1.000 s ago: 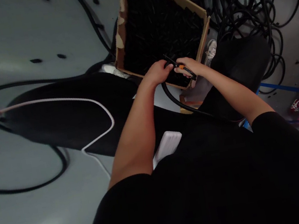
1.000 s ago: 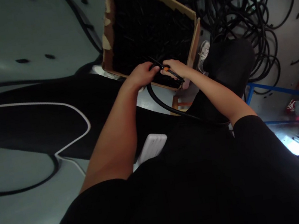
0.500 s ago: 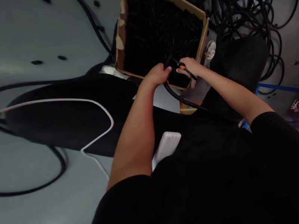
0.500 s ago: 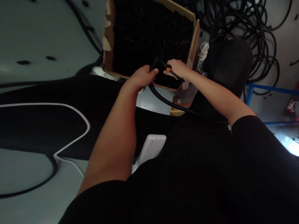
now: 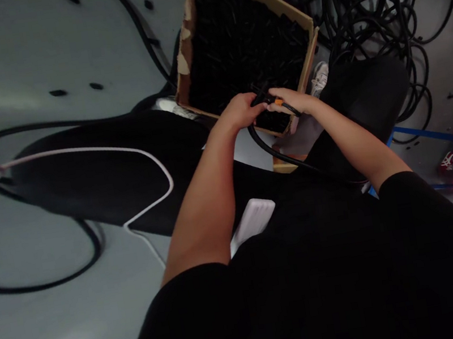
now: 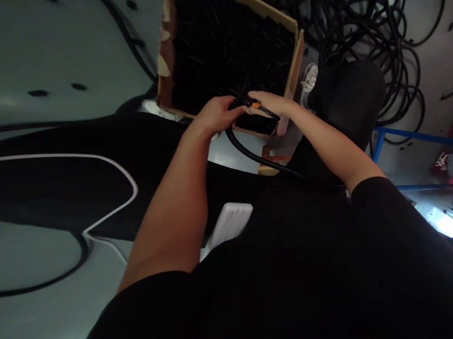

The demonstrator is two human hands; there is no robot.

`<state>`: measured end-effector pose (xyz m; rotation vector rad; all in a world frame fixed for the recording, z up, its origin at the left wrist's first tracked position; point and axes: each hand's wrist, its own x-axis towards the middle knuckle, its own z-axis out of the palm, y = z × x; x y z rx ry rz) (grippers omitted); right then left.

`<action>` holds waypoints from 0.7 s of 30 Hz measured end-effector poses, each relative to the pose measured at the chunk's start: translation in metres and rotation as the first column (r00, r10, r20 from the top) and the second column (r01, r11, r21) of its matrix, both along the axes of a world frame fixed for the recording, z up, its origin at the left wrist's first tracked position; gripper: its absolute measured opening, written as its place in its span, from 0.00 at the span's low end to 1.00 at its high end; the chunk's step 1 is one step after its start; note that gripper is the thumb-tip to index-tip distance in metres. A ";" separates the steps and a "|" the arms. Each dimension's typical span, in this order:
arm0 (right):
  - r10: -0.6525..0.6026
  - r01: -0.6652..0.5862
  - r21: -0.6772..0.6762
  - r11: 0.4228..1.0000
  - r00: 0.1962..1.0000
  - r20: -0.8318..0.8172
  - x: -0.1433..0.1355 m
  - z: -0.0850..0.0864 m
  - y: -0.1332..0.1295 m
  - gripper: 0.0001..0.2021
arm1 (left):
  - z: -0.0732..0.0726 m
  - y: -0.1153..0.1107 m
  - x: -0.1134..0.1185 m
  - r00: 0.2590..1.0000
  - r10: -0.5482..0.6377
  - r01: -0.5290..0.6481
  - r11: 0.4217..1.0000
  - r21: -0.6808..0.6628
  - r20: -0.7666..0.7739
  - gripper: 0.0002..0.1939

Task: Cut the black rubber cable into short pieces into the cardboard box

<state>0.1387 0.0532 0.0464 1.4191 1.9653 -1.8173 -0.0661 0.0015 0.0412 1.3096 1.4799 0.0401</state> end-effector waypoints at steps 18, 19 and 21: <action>-0.109 0.111 0.002 0.994 0.970 0.219 -0.012 0.015 -0.017 0.15 | -0.035 0.002 0.002 0.989 -0.006 0.006 1.000 -0.002 -0.151 0.15; -0.139 0.143 -0.004 0.990 0.972 0.191 -0.012 0.010 -0.016 0.15 | -0.036 0.001 0.002 0.990 0.034 -0.032 0.999 0.020 -0.136 0.16; -0.204 0.211 -0.044 0.976 0.971 0.126 -0.010 -0.001 -0.015 0.14 | -0.040 0.001 0.000 0.983 0.140 -0.131 0.987 0.089 -0.115 0.18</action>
